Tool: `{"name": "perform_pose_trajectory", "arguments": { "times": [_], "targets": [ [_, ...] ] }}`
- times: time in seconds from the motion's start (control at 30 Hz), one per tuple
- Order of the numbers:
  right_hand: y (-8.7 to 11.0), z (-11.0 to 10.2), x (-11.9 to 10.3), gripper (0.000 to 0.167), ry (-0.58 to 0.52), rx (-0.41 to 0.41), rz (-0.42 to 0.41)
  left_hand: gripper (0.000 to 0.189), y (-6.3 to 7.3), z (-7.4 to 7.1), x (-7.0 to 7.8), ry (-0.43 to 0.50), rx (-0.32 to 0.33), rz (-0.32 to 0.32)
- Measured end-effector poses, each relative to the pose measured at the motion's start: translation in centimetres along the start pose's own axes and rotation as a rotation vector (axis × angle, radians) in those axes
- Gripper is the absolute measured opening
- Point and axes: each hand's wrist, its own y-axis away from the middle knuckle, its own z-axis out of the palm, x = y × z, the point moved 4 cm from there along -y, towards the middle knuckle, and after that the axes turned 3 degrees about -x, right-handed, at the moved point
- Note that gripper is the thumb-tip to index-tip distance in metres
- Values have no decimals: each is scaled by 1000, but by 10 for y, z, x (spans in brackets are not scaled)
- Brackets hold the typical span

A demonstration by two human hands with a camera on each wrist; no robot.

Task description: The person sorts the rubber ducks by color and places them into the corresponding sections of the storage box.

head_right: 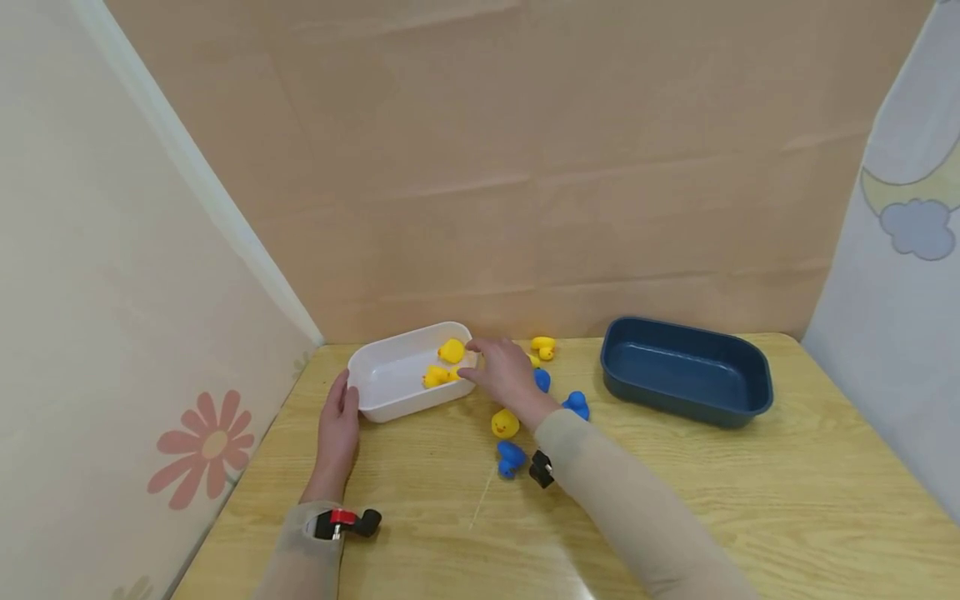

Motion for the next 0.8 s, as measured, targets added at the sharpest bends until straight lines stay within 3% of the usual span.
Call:
{"name": "perform_pose_trajectory", "arguments": {
  "times": [0.8],
  "targets": [
    [25, -18, 4, 67, 4, -44, -40, 64, -2, -2, 2, -17, 2, -1]
  ]
}}
